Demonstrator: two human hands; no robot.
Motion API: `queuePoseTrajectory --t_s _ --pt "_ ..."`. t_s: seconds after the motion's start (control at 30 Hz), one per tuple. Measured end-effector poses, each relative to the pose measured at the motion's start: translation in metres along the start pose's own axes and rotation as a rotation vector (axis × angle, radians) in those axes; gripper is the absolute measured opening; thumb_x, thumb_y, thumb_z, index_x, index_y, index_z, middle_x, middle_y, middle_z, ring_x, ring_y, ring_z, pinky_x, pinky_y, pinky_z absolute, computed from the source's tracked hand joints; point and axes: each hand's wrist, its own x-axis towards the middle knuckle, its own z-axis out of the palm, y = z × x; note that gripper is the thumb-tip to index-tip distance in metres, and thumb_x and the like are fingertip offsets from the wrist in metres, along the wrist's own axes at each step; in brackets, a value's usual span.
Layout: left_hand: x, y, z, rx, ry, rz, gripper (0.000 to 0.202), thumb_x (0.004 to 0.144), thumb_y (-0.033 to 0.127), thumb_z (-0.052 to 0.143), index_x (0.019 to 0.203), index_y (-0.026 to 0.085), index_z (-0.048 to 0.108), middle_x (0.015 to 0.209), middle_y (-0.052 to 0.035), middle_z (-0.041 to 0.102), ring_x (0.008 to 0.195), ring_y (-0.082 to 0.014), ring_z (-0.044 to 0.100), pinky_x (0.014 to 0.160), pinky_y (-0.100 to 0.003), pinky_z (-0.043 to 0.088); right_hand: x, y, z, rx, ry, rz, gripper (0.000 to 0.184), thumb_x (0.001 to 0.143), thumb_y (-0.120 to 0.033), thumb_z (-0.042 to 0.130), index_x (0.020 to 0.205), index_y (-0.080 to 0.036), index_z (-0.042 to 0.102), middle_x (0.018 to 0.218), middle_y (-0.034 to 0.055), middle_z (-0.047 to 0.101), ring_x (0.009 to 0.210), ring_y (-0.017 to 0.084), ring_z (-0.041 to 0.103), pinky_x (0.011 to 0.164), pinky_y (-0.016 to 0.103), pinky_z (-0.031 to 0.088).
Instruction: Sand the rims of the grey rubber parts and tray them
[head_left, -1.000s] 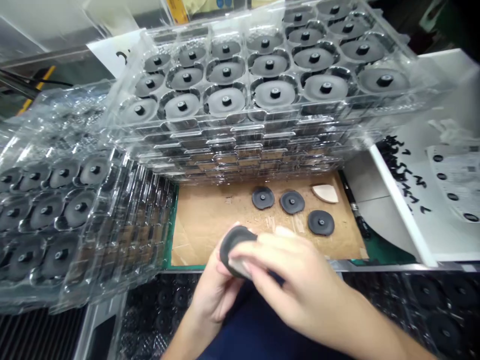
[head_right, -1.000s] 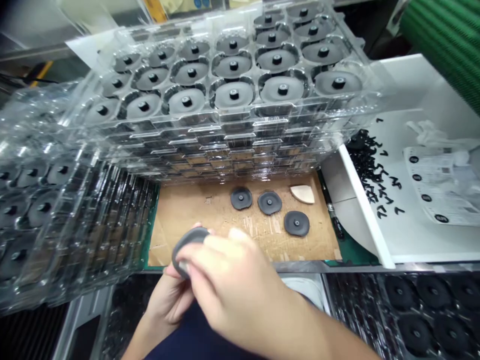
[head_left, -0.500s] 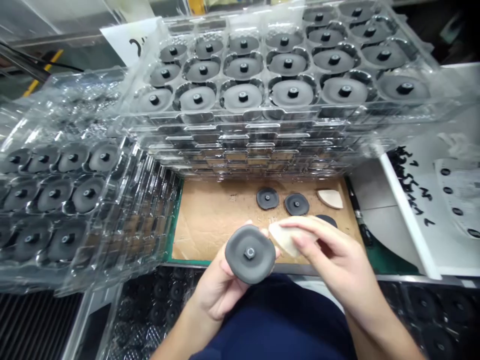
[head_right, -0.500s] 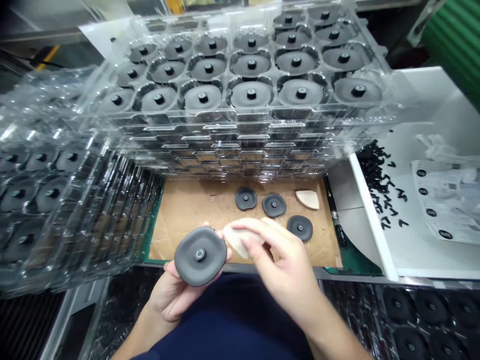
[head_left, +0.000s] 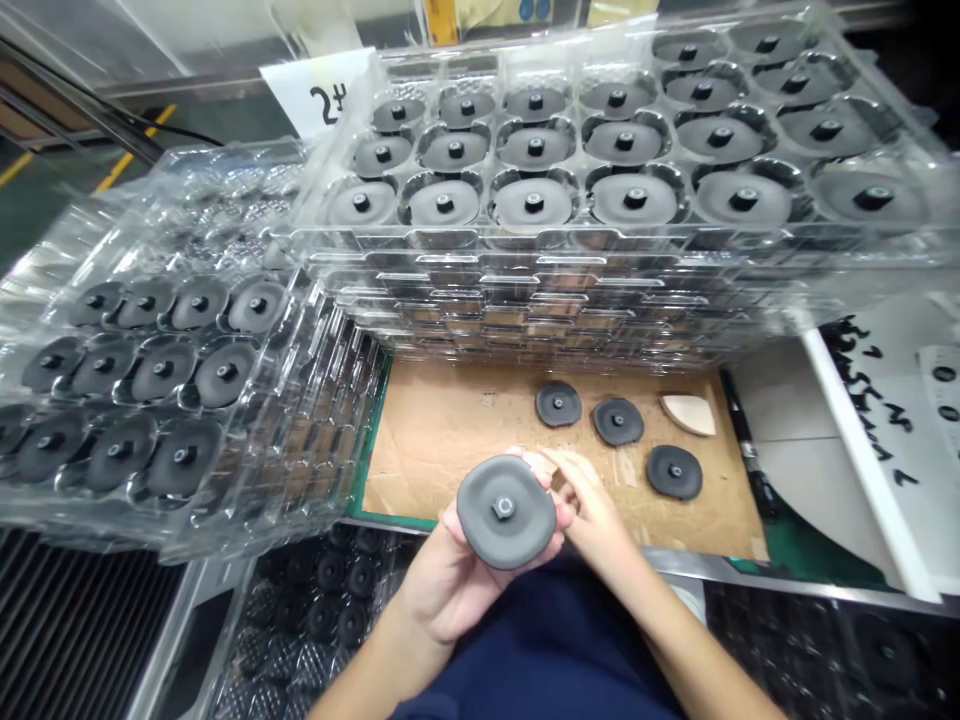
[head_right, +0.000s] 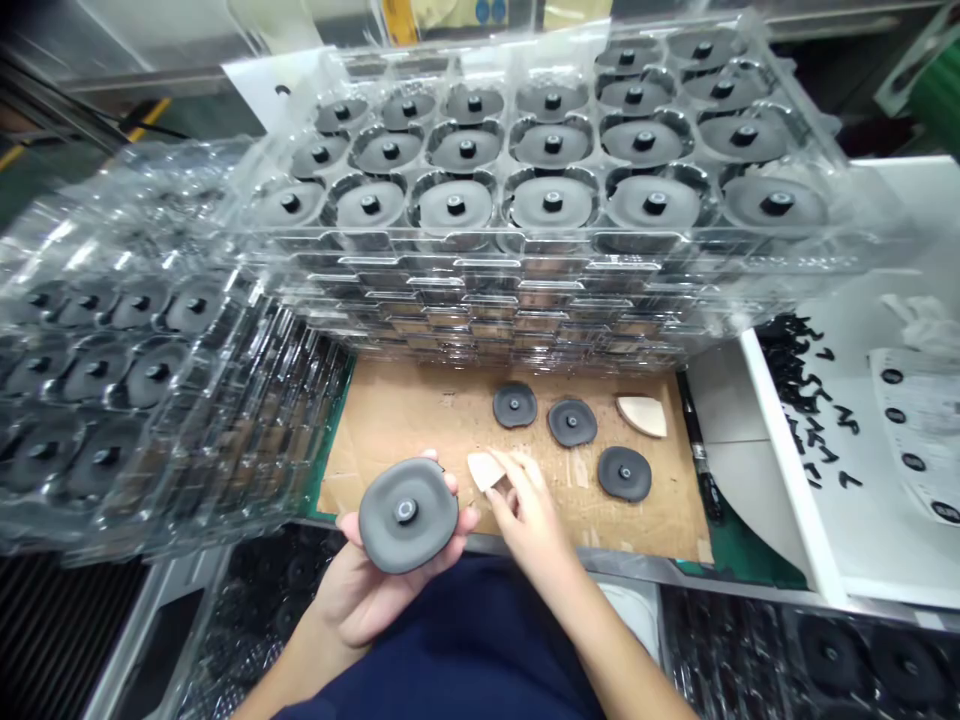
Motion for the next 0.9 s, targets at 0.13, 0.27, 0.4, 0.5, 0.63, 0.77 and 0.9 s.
queuePoseTrajectory --t_s 0.13,0.27,0.4,0.5,0.63,0.77,0.9 --pt "-0.004 -0.001 0.000 0.031 -0.079 0.014 0.046 0.076 0.051 0.059 0.107 0.020 0.067 0.109 -0.0025 0.071 0.100 -0.0232 0.066 0.085 -0.028 0.054 -0.002 -0.013 -0.009 0.012 0.078 -0.016 0.039 0.082 -0.033 0.052 0.118 -0.020 0.058 0.119 0.0119 0.052 0.060 0.012 0.051 0.061 0.031 0.049" --pt "-0.004 -0.005 -0.004 0.288 -0.121 0.226 0.048 0.084 0.050 0.048 0.130 0.038 0.045 0.117 0.0008 0.065 0.094 -0.0183 0.067 0.081 -0.028 0.053 -0.013 -0.022 -0.015 0.057 0.069 -0.022 0.030 0.082 -0.033 0.054 0.108 -0.022 0.064 0.103 0.0079 0.063 0.064 0.014 0.055 0.062 0.030 0.049" --pt "0.001 -0.006 -0.013 1.105 -0.112 0.651 0.093 0.075 0.023 0.068 0.142 0.044 0.007 0.123 -0.0034 0.054 0.111 -0.0212 0.055 0.098 -0.040 0.043 -0.024 -0.028 -0.023 0.114 0.094 -0.022 0.022 0.081 -0.032 0.057 0.096 -0.021 0.068 0.093 0.0064 0.068 0.075 0.018 0.061 0.067 0.029 0.050" --pt "0.005 -0.004 -0.016 1.485 -0.190 0.776 0.110 0.072 0.010 0.067 0.141 0.041 -0.011 0.122 -0.0078 0.051 0.113 -0.0237 0.053 0.096 -0.046 0.043 -0.034 -0.035 -0.033 0.157 0.163 -0.021 0.019 0.082 -0.031 0.059 0.096 -0.022 0.067 0.090 0.0049 0.068 0.079 0.017 0.062 0.069 0.027 0.050" --pt "0.008 -0.004 -0.015 1.517 -0.212 0.769 0.109 0.071 0.020 0.072 0.143 0.035 -0.010 0.118 -0.0093 0.053 0.109 -0.0229 0.055 0.096 -0.043 0.043 -0.046 -0.055 -0.046 0.243 0.207 -0.048 0.018 0.083 -0.031 0.062 0.100 -0.026 0.064 0.085 0.0012 0.067 0.076 0.013 0.061 0.070 0.023 0.050" --pt "0.005 -0.007 -0.015 1.405 -0.141 0.622 0.106 0.069 0.042 0.071 0.144 0.034 -0.003 0.112 -0.0074 0.059 0.105 -0.0236 0.057 0.096 -0.043 0.041 -0.048 -0.078 -0.055 0.338 -0.083 -0.033 0.020 0.080 -0.026 0.066 0.100 -0.026 0.066 0.084 0.0004 0.068 0.076 0.012 0.060 0.070 0.023 0.048" --pt "0.002 -0.007 -0.011 1.291 -0.134 0.424 0.101 0.070 0.051 0.066 0.143 0.035 -0.002 0.108 -0.0047 0.061 0.103 -0.0232 0.058 0.096 -0.042 0.038 -0.040 -0.089 -0.059 0.464 -0.330 0.014 0.017 0.077 -0.025 0.070 0.093 -0.023 0.069 0.080 -0.0005 0.068 0.073 0.011 0.061 0.068 0.023 0.047"
